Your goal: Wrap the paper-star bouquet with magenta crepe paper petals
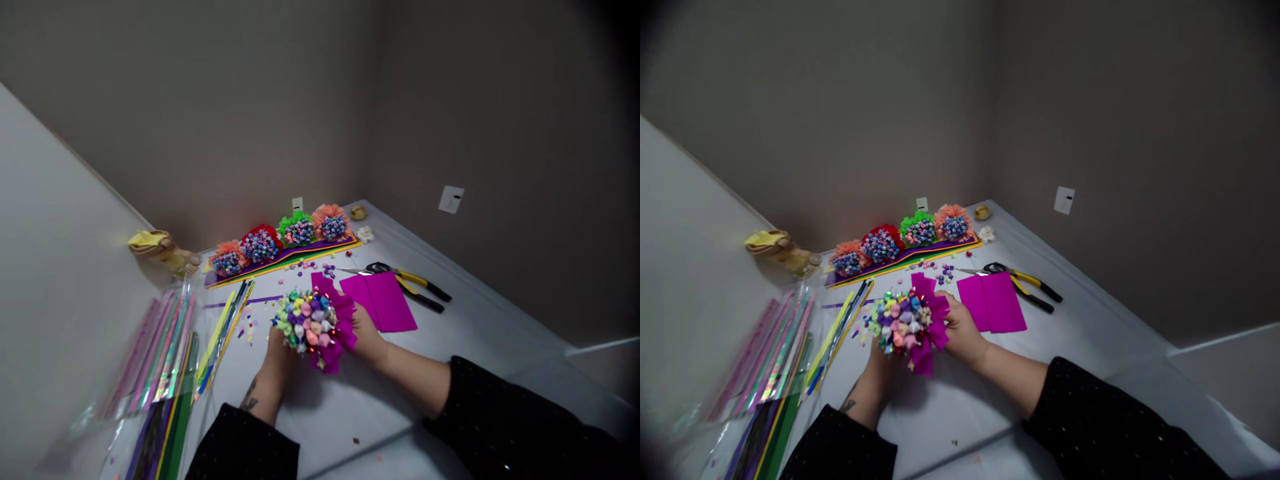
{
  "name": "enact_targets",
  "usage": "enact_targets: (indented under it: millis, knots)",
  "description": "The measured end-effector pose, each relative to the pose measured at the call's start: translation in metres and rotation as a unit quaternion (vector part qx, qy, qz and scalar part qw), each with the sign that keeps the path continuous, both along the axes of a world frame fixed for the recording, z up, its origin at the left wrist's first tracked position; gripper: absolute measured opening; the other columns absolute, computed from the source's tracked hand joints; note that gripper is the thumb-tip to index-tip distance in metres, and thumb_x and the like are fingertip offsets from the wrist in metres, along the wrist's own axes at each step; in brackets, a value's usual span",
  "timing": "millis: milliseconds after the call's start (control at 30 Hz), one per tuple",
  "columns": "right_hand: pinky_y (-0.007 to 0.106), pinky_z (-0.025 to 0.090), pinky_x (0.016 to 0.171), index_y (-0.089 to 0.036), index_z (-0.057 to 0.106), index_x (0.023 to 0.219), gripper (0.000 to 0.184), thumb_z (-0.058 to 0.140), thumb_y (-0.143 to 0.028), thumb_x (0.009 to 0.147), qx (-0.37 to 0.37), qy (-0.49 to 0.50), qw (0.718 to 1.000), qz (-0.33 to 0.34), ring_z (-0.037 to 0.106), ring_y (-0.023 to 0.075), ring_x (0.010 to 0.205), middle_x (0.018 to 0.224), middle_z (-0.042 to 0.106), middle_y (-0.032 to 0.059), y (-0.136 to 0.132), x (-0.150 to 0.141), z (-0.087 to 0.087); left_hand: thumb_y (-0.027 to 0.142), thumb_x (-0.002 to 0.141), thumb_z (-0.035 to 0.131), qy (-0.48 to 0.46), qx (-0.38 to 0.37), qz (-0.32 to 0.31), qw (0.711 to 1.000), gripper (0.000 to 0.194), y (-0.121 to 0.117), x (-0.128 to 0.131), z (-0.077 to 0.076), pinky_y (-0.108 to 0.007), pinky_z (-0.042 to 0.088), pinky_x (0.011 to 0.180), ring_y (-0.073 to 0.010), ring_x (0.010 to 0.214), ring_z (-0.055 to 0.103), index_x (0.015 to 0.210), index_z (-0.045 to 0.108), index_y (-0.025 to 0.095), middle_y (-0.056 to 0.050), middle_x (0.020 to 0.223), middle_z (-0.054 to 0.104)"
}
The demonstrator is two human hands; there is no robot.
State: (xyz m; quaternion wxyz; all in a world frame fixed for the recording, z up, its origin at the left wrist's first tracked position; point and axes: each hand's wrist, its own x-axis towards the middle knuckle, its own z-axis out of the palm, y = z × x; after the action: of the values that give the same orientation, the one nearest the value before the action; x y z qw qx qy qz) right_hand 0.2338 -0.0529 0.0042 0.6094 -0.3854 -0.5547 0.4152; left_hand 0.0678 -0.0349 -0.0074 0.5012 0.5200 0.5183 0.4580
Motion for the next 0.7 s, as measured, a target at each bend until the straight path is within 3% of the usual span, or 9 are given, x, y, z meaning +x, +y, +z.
enact_targets:
  millis: [67, 133, 300, 533, 700]
  knots:
    - [0.034, 0.048, 0.079, -0.022, 0.066, 0.058, 0.020, 0.072, -0.038, 0.069, -0.014, -0.022, 1.000, -0.001, 0.060, 0.0213, 0.083, 0.076, 0.066, 0.0038, 0.005, 0.003, 0.001, 0.023, 0.060, 0.072, 0.009, 0.011, -0.022, 1.000, 0.012, 0.000, 0.005, 0.003, -0.032, 0.048, 0.074, -0.0229, 0.077, 0.060, 0.071, 0.067, 0.020, -0.004, 0.073, 0.068]
    - [0.030, 0.046, 0.069, -0.019, 0.066, 0.059, 0.021, 0.070, -0.037, 0.069, -0.079, -0.025, 0.997, 0.003, 0.056, 0.0172, 0.070, 0.068, 0.062, 0.0017, 0.011, 0.006, -0.001, 0.029, 0.067, 0.069, 0.014, 0.016, -0.038, 0.999, 0.014, -0.001, 0.012, 0.006, -0.028, 0.046, 0.068, -0.0187, 0.070, 0.059, 0.075, 0.067, 0.017, -0.003, 0.071, 0.067]
    - [0.023, 0.028, 0.047, -0.014, 0.058, 0.055, 0.033, 0.067, -0.044, 0.067, -0.231, 0.020, 0.970, 0.069, 0.037, 0.0082, 0.048, 0.051, 0.046, -0.0041, 0.021, 0.011, -0.014, 0.037, 0.075, 0.061, 0.041, 0.004, -0.046, 0.998, 0.026, -0.001, 0.021, 0.009, -0.026, 0.045, 0.069, -0.0176, 0.072, 0.059, 0.083, 0.071, 0.014, -0.004, 0.074, 0.068]
    - [0.024, 0.024, 0.047, -0.013, 0.063, 0.066, 0.034, 0.070, -0.046, 0.064, -0.266, 0.040, 0.961, 0.068, 0.034, 0.0076, 0.047, 0.050, 0.044, -0.0056, 0.022, 0.010, -0.017, 0.041, 0.080, 0.054, 0.090, 0.033, -0.065, 0.993, 0.033, -0.003, 0.016, 0.013, -0.026, 0.043, 0.063, -0.0164, 0.065, 0.055, 0.078, 0.072, 0.014, -0.002, 0.066, 0.064]
    - [0.023, 0.025, 0.048, -0.014, 0.061, 0.064, 0.030, 0.070, -0.043, 0.064, -0.260, 0.048, 0.962, 0.064, 0.035, 0.0077, 0.048, 0.050, 0.045, -0.0057, 0.023, 0.010, -0.016, 0.034, 0.077, 0.057, 0.063, 0.018, -0.083, 0.994, 0.023, -0.003, 0.019, 0.014, -0.024, 0.043, 0.063, -0.0152, 0.067, 0.056, 0.076, 0.068, 0.014, -0.002, 0.071, 0.066]
